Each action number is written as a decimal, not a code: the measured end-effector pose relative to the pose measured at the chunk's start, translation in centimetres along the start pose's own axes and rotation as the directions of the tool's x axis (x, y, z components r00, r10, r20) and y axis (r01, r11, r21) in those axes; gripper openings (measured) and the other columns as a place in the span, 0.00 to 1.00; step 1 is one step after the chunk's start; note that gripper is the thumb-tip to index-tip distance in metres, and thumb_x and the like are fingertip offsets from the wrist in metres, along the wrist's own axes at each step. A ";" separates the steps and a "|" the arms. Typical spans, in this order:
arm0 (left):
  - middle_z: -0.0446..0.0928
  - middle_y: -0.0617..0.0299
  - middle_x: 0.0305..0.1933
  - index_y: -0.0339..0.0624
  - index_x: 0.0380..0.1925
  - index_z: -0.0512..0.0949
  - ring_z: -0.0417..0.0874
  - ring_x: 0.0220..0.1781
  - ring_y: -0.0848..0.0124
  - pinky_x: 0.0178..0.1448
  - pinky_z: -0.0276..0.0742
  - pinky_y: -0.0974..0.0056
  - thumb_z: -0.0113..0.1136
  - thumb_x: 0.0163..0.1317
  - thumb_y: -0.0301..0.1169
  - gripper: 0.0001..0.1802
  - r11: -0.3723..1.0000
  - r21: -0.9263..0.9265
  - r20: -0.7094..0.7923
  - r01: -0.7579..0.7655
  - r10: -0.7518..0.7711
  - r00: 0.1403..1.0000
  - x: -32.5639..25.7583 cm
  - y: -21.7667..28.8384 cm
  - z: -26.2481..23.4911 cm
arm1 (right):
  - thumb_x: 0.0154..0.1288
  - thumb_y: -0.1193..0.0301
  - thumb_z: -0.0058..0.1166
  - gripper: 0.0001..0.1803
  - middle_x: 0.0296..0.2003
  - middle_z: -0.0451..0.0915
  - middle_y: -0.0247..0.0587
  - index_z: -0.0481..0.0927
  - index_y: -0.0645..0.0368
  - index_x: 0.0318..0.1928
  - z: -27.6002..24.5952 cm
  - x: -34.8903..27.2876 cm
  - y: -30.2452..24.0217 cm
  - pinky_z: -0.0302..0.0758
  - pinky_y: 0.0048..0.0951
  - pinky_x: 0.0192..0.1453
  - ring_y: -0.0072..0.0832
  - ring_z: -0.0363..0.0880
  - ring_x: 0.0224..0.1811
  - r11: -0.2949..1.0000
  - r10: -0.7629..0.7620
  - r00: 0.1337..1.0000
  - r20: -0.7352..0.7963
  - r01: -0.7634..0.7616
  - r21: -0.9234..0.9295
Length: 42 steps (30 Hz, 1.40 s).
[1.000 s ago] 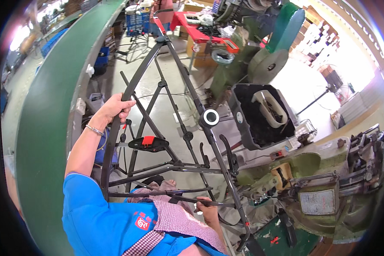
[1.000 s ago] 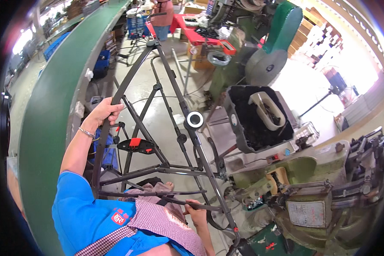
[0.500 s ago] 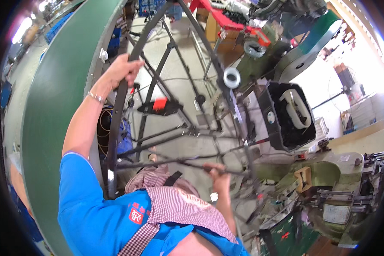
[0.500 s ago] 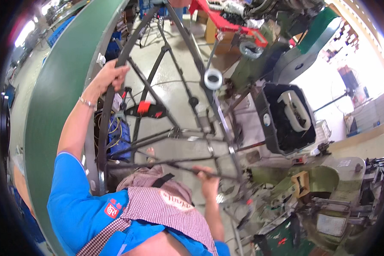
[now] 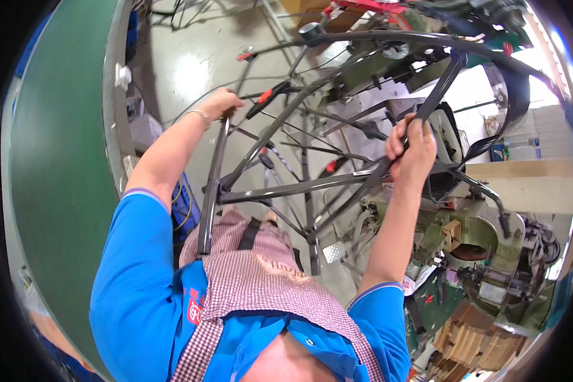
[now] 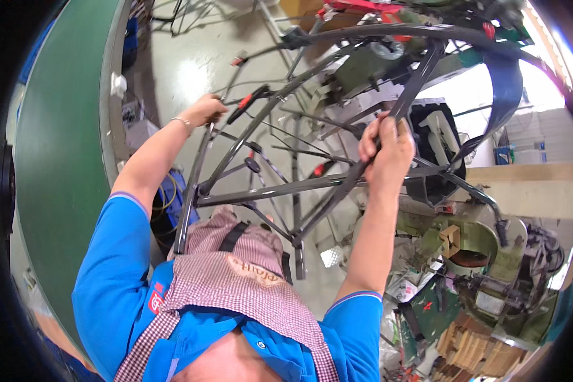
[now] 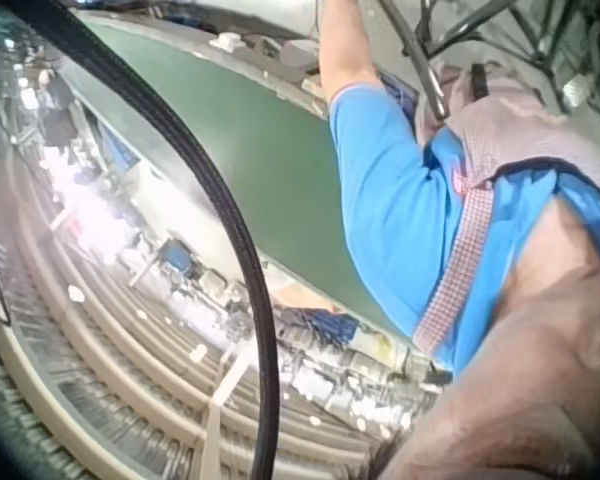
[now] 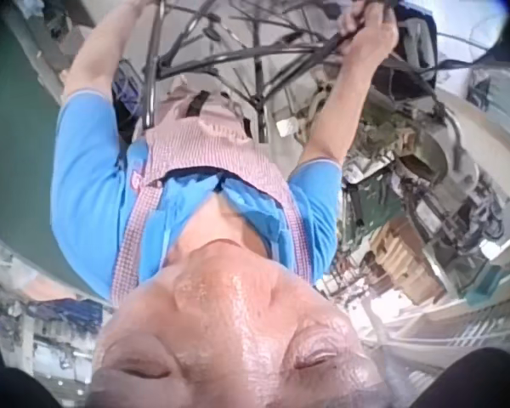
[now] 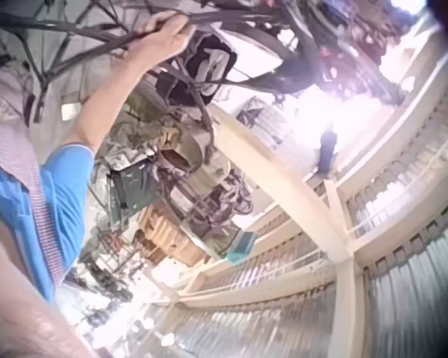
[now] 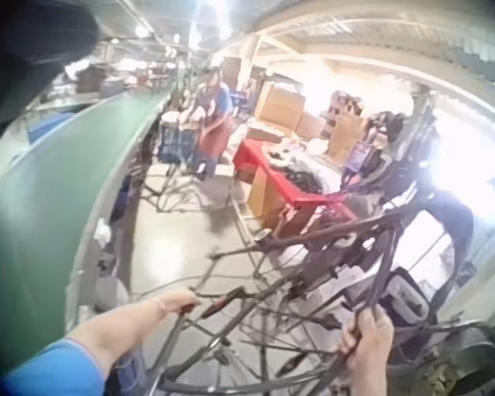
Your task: The person assembles metal furniture frames by attaching black plastic feet using a pneumatic riveting machine. They pick frames from a conveyor, position them under the machine, and secure the feet before moving the frames along the line.
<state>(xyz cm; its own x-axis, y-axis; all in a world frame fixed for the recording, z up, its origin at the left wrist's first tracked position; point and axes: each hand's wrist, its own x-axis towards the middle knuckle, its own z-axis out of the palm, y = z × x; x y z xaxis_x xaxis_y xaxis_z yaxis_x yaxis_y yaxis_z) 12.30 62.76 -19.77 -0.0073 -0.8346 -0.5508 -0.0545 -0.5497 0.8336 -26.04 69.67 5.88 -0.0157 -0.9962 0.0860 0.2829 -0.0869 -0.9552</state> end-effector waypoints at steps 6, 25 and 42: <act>0.77 0.54 0.49 0.28 0.65 0.60 0.79 0.37 0.71 0.37 0.75 0.66 0.60 0.56 0.24 0.36 0.992 -0.036 0.286 0.121 -0.106 0.952 -0.8 -5.4 3.7 | 0.71 0.68 0.49 0.13 0.25 0.71 0.36 0.73 0.68 0.45 1.5 4.5 2.5 0.57 0.22 0.18 0.20 0.61 0.17 0.976 0.200 0.978 -0.063 -0.205 -0.079; 0.76 0.55 0.56 0.31 0.54 0.74 0.75 0.58 0.68 0.64 0.69 0.65 0.54 0.68 0.36 0.21 0.921 -0.389 0.176 -0.008 0.083 0.981 -1.4 -0.1 -0.9 | 0.71 0.69 0.49 0.09 0.23 0.67 0.34 0.68 0.60 0.36 -2.4 20.7 14.9 0.56 0.25 0.16 0.20 0.59 0.15 0.911 0.351 0.844 -0.405 -0.408 -0.060; 0.79 0.60 0.52 0.34 0.56 0.75 0.76 0.54 0.74 0.61 0.69 0.68 0.53 0.66 0.25 0.18 0.985 0.005 0.206 -0.172 0.167 0.964 3.7 7.0 -4.7 | 0.70 0.68 0.52 0.10 0.26 0.68 0.34 0.70 0.62 0.40 -0.6 28.4 16.2 0.58 0.22 0.17 0.18 0.61 0.17 0.914 0.330 0.843 -0.424 -0.397 -0.078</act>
<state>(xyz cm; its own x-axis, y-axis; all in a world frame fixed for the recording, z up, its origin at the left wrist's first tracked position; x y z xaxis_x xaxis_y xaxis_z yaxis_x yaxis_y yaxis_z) 16.55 55.66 -15.76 -0.2218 -0.8892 -0.4003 -0.0572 -0.3979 0.9156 -22.47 39.96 -7.36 -0.3265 -0.8726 -0.3633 0.1903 0.3158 -0.9296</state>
